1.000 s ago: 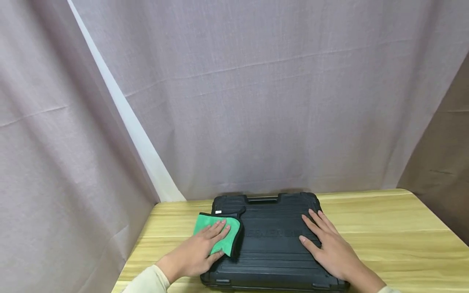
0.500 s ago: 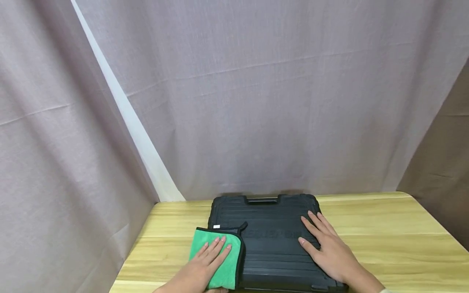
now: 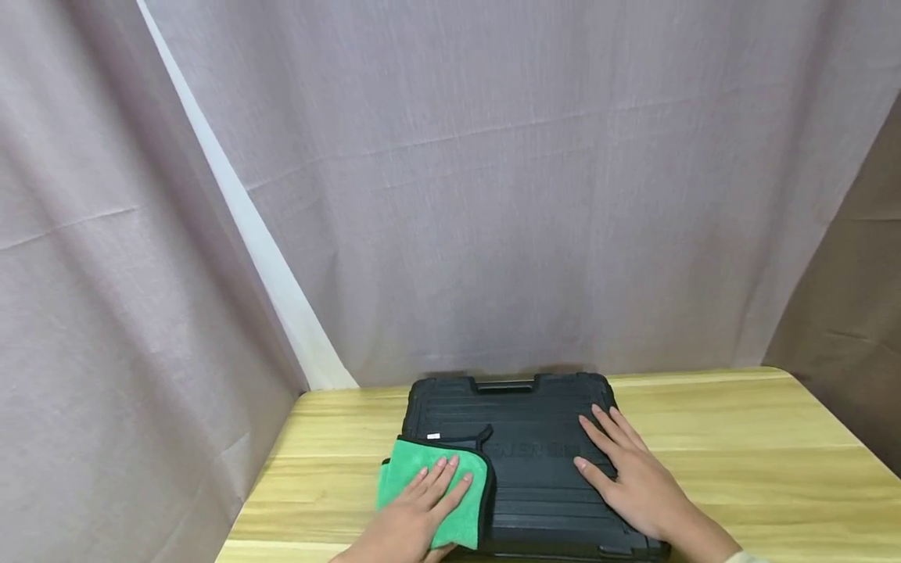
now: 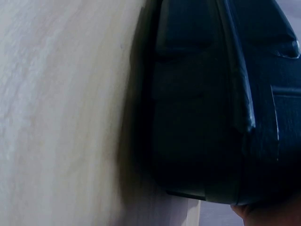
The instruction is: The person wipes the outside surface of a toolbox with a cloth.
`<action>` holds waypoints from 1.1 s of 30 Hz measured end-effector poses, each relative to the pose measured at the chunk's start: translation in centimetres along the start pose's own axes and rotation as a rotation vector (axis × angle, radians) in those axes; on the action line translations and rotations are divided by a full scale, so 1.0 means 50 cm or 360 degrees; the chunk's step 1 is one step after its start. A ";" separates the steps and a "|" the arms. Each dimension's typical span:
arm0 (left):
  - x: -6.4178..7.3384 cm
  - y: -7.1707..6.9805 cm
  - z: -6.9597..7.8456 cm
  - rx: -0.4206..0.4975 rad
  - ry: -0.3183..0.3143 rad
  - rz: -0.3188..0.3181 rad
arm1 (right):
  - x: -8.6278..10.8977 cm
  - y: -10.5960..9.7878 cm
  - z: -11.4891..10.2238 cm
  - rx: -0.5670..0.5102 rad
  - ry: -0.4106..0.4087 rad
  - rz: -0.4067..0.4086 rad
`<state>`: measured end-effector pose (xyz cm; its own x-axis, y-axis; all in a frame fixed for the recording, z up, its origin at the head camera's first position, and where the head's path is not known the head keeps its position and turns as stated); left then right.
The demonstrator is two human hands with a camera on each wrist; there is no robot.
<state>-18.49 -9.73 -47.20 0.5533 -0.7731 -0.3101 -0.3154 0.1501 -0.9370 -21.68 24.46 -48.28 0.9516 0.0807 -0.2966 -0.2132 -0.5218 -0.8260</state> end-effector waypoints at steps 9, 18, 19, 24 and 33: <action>-0.057 0.011 0.050 0.0047 0.0122 -0.0043 | -0.001 0.001 0.001 -0.0077 -0.0024 0.0031; -0.074 0.021 0.056 0.0211 0.0082 -0.0049 | -0.005 0.005 -0.001 -0.0073 -0.0029 0.0052; -0.074 0.021 0.055 0.0224 0.0075 -0.0044 | -0.005 0.005 -0.002 -0.0062 -0.0031 0.0050; -0.068 0.014 0.048 0.0350 0.0006 -0.0017 | -0.009 0.008 -0.008 -0.0016 -0.0053 0.0012; -0.035 -0.047 0.010 0.0651 -0.0303 0.0462 | -0.015 0.014 -0.007 -0.0032 -0.0050 0.0002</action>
<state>-18.32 -8.44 -44.53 0.6303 -0.5443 -0.5536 -0.1710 0.5982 -0.7829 -22.47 23.73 -48.48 0.9438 0.1062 -0.3130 -0.2099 -0.5389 -0.8158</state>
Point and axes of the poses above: each hand's wrist, its own x-axis away from the middle knuckle, its own y-axis out of the palm, z = x × y, the point moved 4 cm from there along -x, towards the middle knuckle, and after that the axes turned 9 degrees about z, right-handed, at the moved point
